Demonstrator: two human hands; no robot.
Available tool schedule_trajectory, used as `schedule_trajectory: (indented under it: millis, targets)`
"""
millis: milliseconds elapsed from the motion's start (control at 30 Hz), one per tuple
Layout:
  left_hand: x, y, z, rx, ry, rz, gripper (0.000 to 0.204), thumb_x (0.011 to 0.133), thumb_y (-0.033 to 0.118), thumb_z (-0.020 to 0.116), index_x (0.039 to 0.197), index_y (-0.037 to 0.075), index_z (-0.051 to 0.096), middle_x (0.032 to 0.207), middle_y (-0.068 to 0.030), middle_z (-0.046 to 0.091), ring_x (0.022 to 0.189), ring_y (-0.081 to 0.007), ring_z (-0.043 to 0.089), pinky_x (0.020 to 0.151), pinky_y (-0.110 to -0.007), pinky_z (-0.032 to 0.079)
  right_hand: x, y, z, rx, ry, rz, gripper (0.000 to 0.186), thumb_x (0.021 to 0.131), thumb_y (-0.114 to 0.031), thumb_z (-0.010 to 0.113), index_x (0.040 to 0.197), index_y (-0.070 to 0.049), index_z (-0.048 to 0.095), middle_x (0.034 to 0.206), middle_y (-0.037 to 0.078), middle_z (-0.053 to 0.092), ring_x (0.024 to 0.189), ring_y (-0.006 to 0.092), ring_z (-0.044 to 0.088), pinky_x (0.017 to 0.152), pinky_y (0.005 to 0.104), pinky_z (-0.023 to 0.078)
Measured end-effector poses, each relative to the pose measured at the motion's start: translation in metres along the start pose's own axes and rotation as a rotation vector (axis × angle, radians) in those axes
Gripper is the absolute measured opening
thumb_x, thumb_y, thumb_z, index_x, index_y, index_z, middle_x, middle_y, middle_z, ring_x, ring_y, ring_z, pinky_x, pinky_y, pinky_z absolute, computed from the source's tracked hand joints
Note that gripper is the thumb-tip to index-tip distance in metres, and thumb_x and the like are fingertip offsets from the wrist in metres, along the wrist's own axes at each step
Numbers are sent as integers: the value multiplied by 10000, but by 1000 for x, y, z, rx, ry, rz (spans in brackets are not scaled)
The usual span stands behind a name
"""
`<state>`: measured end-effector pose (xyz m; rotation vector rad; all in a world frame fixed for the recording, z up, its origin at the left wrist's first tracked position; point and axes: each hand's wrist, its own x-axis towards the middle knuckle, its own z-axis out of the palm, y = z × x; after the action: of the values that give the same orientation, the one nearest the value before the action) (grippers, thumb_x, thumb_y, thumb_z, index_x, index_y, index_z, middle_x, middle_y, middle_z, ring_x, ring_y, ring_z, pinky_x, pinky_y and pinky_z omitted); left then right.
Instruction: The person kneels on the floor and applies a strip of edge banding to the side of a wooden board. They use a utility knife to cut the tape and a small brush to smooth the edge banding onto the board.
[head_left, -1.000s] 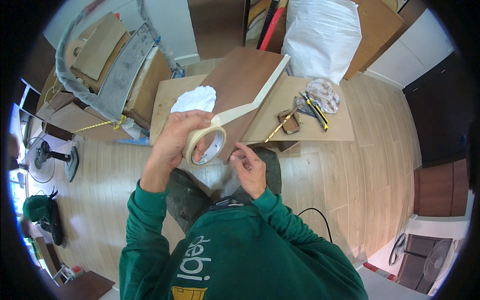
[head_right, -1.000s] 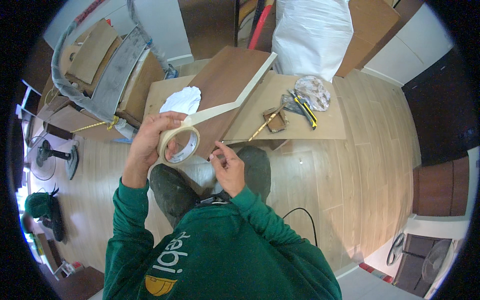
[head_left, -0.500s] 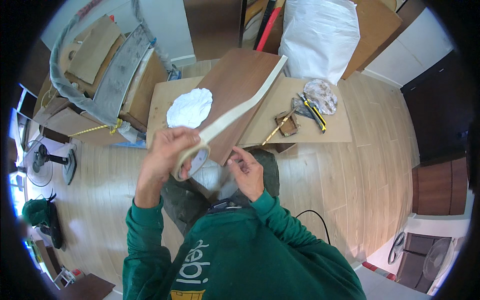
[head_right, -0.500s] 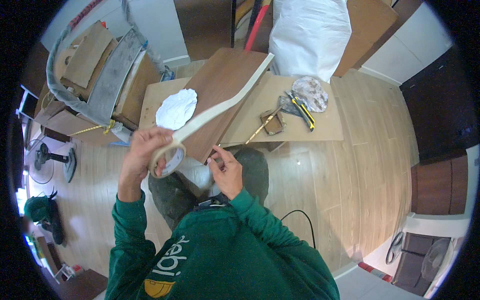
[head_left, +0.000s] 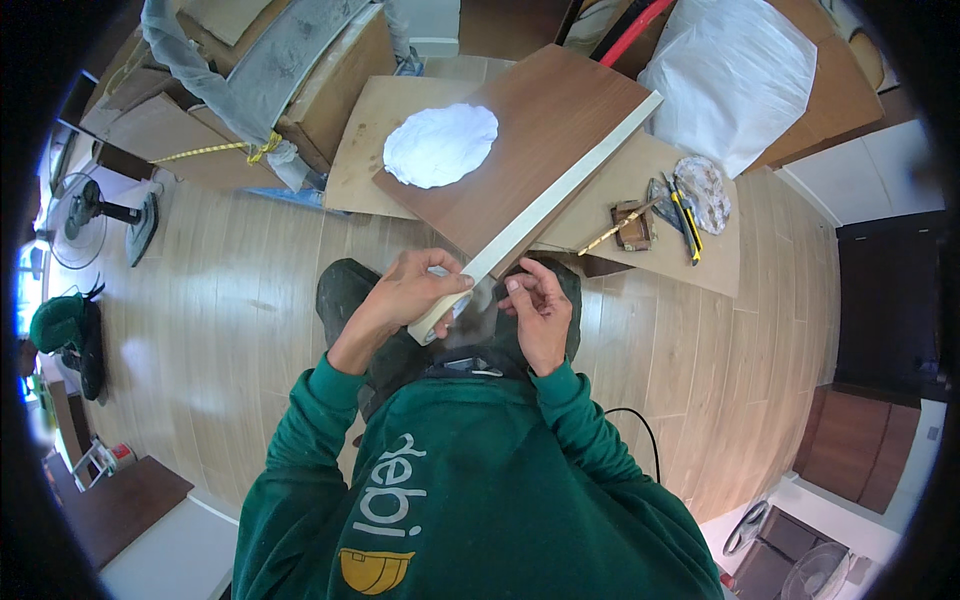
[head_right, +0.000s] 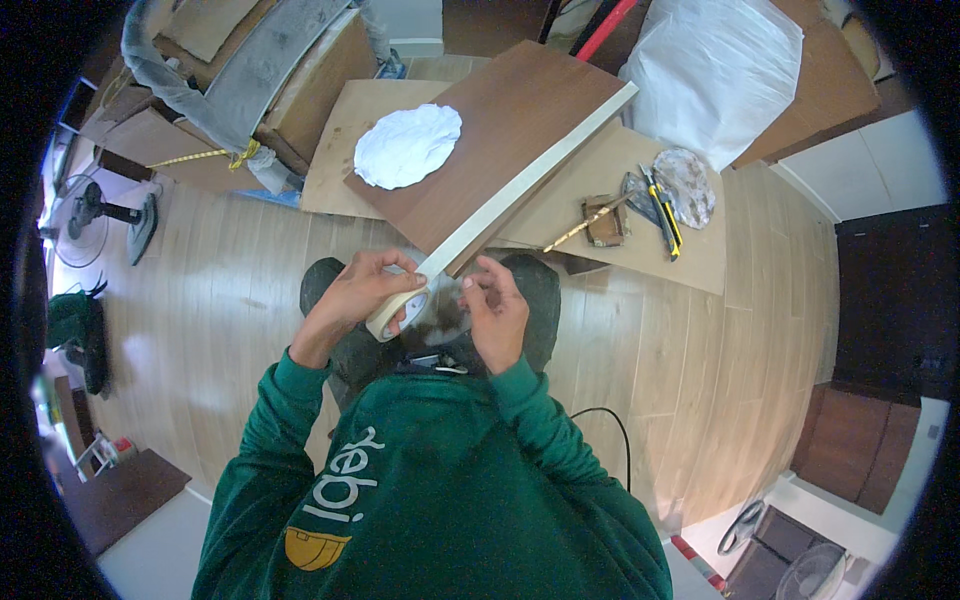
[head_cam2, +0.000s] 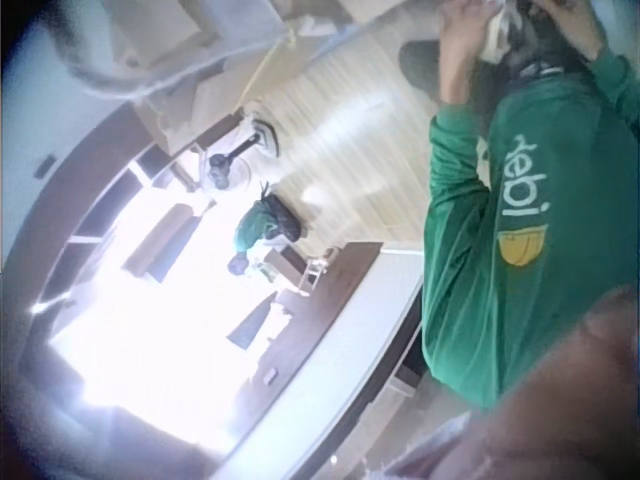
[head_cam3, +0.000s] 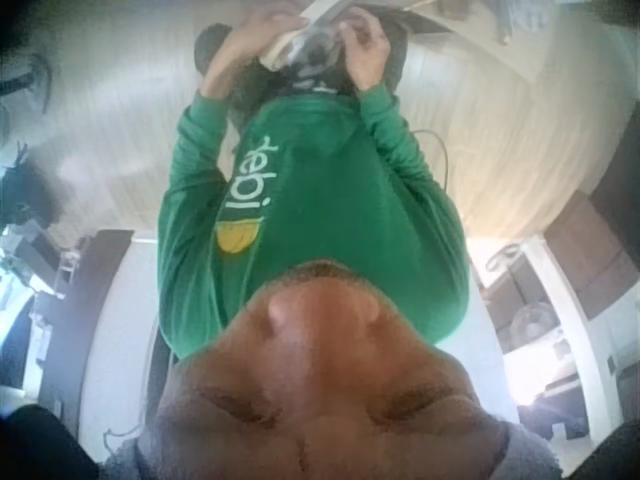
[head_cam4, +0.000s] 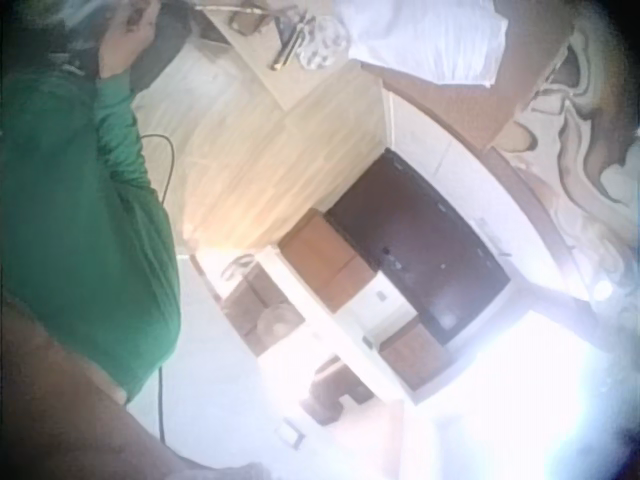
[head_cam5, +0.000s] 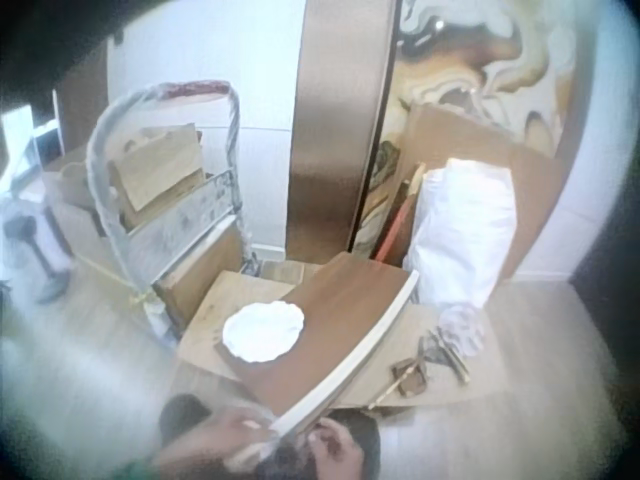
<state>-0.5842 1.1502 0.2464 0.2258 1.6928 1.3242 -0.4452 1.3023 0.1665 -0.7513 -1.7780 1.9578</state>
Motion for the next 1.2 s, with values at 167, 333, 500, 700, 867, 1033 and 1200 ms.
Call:
schedule_trajectory:
  millis: [167, 333, 500, 700, 867, 1033, 1200]
  targets:
    - [9, -6, 6, 23, 14, 23, 256, 856, 200, 734, 865, -40, 644, 705, -133, 659, 489, -175, 615, 431, -313, 496, 1, 1, 1, 61, 0, 23, 372, 954, -109, 656, 1299, -16, 553, 987, 66, 680, 750, 128, 657, 644, 251, 519]
    - [20, -16, 3, 123, 61, 47, 278, 827, 256, 767, 817, -7, 678, 723, -91, 666, 624, -142, 618, 564, -302, 489, 3, 1, 3, 107, 10, 26, 347, 953, -103, 655, 1273, -12, 557, 992, 70, 684, 746, 136, 662, 653, 253, 524]
    - [22, -20, 2, 187, 62, 45, 288, 836, 275, 765, 843, 0, 679, 721, -79, 668, 617, -130, 610, 555, -292, 486, 4, 3, 5, 130, 24, 46, 326, 954, -100, 655, 1253, -13, 559, 993, 73, 687, 747, 139, 665, 654, 251, 526]
    - [20, -18, 5, 195, 69, 9, 303, 818, 294, 775, 827, 2, 694, 753, -99, 692, 662, -146, 636, 604, -306, 501, 5, 3, 5, 128, 30, 42, 315, 955, -104, 653, 1241, -11, 560, 981, 76, 690, 743, 142, 669, 650, 251, 525]
    - [19, -17, 7, 187, 69, 16, 305, 831, 288, 772, 836, -6, 694, 741, -98, 693, 618, -139, 635, 568, -294, 499, 10, -3, 3, 95, 46, 58, 277, 963, -135, 647, 1199, -2, 587, 969, 83, 695, 731, 142, 670, 637, 255, 524]
    - [17, -14, 7, 142, 56, -11, 290, 841, 263, 768, 831, -14, 683, 720, -93, 681, 588, -131, 630, 537, -285, 495, 27, -12, 0, 78, 82, 52, 241, 972, -182, 642, 1120, 6, 618, 910, 74, 695, 722, 136, 669, 615, 252, 511]
    - [17, -12, 8, 114, 42, -15, 275, 847, 246, 770, 819, -7, 665, 701, -90, 667, 523, -136, 615, 468, -278, 483, 49, -20, 0, 70, 179, 44, 252, 944, -217, 688, 1038, 5, 617, 848, 67, 684, 678, 117, 635, 597, 251, 506]
